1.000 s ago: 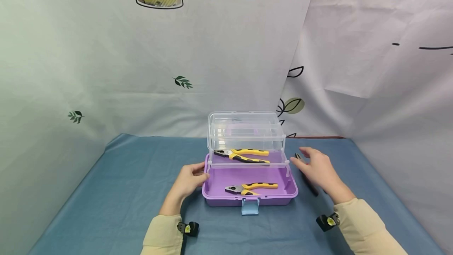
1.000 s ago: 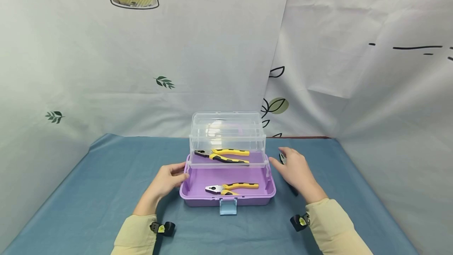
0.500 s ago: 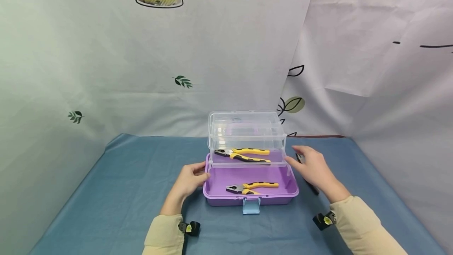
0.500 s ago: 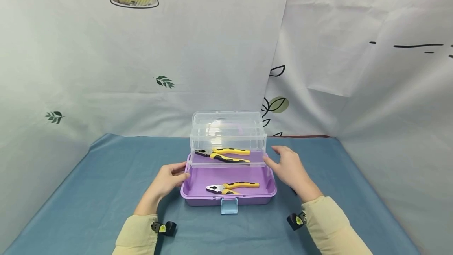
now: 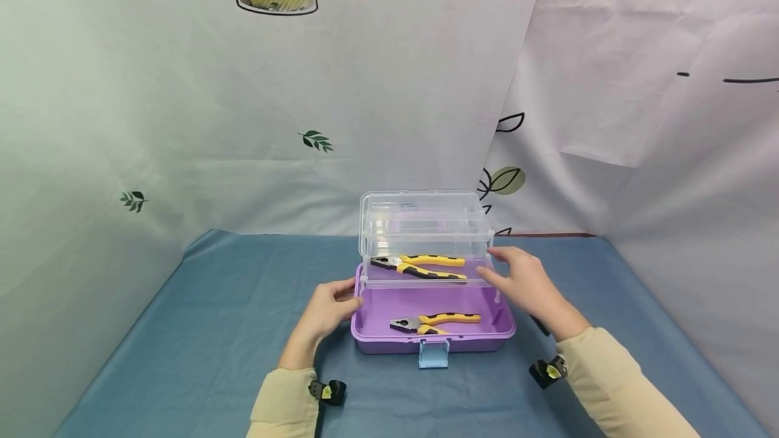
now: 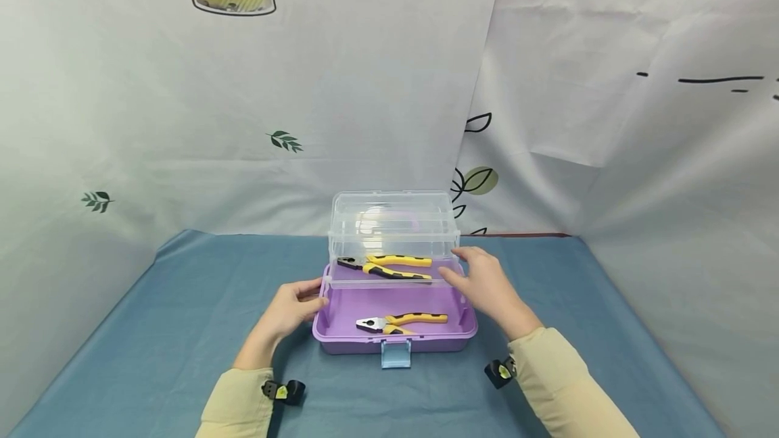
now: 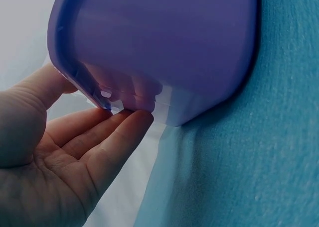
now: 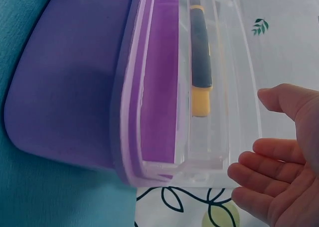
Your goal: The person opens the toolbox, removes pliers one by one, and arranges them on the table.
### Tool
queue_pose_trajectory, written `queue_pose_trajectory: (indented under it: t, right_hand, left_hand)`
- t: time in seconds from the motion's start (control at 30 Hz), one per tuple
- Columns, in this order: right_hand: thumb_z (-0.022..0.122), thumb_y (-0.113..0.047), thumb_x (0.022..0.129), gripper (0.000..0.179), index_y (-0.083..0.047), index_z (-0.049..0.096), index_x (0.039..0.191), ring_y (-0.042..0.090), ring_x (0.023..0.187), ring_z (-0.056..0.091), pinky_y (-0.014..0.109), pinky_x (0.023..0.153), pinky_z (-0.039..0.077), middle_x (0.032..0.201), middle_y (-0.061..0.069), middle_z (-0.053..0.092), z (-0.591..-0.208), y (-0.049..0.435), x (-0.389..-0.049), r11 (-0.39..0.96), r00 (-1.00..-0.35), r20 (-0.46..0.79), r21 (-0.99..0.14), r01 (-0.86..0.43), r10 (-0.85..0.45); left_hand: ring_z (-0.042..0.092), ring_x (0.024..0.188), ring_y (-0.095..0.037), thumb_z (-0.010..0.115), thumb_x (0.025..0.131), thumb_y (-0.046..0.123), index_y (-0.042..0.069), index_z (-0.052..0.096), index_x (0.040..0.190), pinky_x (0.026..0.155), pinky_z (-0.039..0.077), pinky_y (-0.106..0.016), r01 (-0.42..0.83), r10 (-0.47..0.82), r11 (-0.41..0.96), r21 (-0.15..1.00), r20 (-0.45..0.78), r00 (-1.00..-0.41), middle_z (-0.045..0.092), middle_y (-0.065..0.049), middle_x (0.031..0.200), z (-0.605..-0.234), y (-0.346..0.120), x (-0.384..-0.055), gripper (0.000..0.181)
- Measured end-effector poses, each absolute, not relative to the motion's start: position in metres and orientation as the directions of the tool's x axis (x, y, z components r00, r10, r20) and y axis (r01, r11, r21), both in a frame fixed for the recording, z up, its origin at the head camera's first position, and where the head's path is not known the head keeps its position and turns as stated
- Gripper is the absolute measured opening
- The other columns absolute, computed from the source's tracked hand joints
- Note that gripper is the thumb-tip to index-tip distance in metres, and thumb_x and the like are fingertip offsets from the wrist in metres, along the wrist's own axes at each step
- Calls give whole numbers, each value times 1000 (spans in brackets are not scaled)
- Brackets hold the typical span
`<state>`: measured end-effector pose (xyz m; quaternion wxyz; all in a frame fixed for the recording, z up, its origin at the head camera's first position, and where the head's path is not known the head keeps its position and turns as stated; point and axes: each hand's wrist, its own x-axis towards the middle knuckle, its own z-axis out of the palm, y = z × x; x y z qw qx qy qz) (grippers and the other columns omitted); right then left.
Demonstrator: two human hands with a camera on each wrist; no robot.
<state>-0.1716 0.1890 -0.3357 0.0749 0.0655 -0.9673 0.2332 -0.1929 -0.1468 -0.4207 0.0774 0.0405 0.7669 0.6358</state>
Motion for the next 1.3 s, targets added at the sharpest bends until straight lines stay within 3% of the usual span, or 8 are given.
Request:
queue_pose_trajectory:
  t: [0.7,1.3]
  right_hand:
    - [65,-35,88,54,3,57,126,40,119,53,55,97,46,126,22,59,-339,171,-182,857,-964,190,-449,-255,-187]
    - [63,-39,89,57,0,56,129,38,124,50,54,100,44,130,19,58,-341,159,-193,860,-968,103,-443,-251,-229]
  left_hand:
    - [65,102,-30,63,81,-3,-11,50,130,76,59,-39,-49,148,195,980,-79,-986,62,-30,117,-420,-146,-193,51]
    - [65,102,-31,64,82,-3,-11,49,131,76,59,-40,-51,151,186,981,-80,-985,61,-31,117,-419,-146,-193,52]
